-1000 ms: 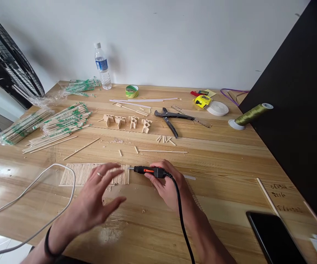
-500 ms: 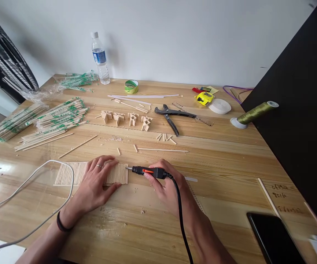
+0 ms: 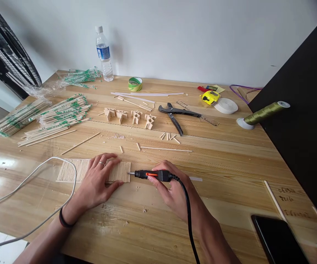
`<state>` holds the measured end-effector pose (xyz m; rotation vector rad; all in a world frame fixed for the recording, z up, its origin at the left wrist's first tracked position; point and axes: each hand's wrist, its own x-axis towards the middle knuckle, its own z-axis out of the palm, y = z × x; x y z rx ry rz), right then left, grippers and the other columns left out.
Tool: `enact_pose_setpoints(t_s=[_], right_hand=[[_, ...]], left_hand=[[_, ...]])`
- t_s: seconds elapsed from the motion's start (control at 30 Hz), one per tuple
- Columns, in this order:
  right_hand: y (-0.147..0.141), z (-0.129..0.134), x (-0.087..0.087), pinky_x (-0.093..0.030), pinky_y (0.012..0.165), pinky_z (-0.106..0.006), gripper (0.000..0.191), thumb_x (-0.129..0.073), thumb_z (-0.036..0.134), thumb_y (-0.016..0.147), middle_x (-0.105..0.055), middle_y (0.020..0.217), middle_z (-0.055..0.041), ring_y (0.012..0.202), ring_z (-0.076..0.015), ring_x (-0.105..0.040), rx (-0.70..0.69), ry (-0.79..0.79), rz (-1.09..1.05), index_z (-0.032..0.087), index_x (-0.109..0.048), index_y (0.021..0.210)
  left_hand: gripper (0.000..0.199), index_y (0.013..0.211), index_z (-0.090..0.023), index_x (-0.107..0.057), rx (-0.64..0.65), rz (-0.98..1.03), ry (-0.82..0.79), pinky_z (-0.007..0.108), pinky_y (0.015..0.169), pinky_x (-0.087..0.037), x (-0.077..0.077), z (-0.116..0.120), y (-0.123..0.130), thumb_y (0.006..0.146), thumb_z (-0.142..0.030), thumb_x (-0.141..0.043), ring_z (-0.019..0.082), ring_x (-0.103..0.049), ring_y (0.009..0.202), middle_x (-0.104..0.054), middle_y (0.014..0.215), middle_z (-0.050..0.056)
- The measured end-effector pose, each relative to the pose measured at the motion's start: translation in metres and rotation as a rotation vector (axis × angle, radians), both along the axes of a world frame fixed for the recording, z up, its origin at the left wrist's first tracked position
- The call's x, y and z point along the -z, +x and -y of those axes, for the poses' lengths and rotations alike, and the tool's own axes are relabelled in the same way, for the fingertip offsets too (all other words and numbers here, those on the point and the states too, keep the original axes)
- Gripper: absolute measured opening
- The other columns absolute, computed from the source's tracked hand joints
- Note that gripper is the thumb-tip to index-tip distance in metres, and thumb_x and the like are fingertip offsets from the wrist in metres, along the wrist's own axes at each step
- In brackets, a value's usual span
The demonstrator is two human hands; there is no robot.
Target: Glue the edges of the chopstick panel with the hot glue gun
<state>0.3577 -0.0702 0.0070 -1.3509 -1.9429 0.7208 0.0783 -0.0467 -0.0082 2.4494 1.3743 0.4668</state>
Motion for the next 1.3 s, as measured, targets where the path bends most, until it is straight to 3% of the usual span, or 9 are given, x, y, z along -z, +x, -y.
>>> enact_pose_setpoints(t_s=[0.27, 0.5, 0.73, 1.3], right_hand=[[0.004, 0.002, -0.002, -0.047, 0.07, -0.031, 0.008, -0.061, 0.021, 0.099, -0.065, 0.087, -0.0009, 0.076, -0.0186, -0.062, -0.027, -0.058, -0.018, 0.024, -0.06, 0.092], [0.001, 0.001, 0.004, -0.049, 0.075, -0.033, 0.009, -0.059, 0.023, 0.102, -0.066, 0.089, -0.0031, 0.082, -0.021, -0.063, 0.016, 0.009, -0.034, 0.024, -0.061, 0.093], [0.003, 0.0, 0.0, -0.05, 0.072, -0.032, 0.009, -0.059, 0.024, 0.102, -0.066, 0.09, -0.0032, 0.081, -0.0203, -0.064, -0.046, -0.023, -0.029, 0.024, -0.063, 0.093], [0.004, -0.002, 0.007, -0.053, 0.075, -0.034, 0.012, -0.059, 0.027, 0.102, -0.068, 0.088, -0.0039, 0.082, -0.022, -0.066, -0.024, -0.01, -0.008, 0.025, -0.064, 0.092]], left_hand=[[0.051, 0.143, -0.025, -0.053, 0.003, -0.026, -0.021, 0.056, 0.11, -0.042, -0.001, 0.0, 0.0, 0.098, -0.045, -0.066, 0.036, -0.05, 0.134, -0.055, 0.146, 0.013], [0.05, 0.142, -0.025, -0.054, 0.009, -0.001, -0.011, 0.056, 0.11, -0.042, -0.001, 0.0, 0.0, 0.097, -0.043, -0.066, 0.036, -0.051, 0.134, -0.057, 0.144, 0.013], [0.05, 0.143, -0.024, -0.054, 0.02, 0.017, -0.027, 0.056, 0.112, -0.041, -0.003, 0.0, 0.0, 0.097, -0.041, -0.065, 0.036, -0.05, 0.134, -0.059, 0.144, 0.013], [0.053, 0.145, -0.024, -0.054, 0.026, 0.046, -0.051, 0.057, 0.113, -0.041, -0.005, 0.0, -0.001, 0.094, -0.036, -0.065, 0.036, -0.05, 0.135, -0.059, 0.144, 0.012]])
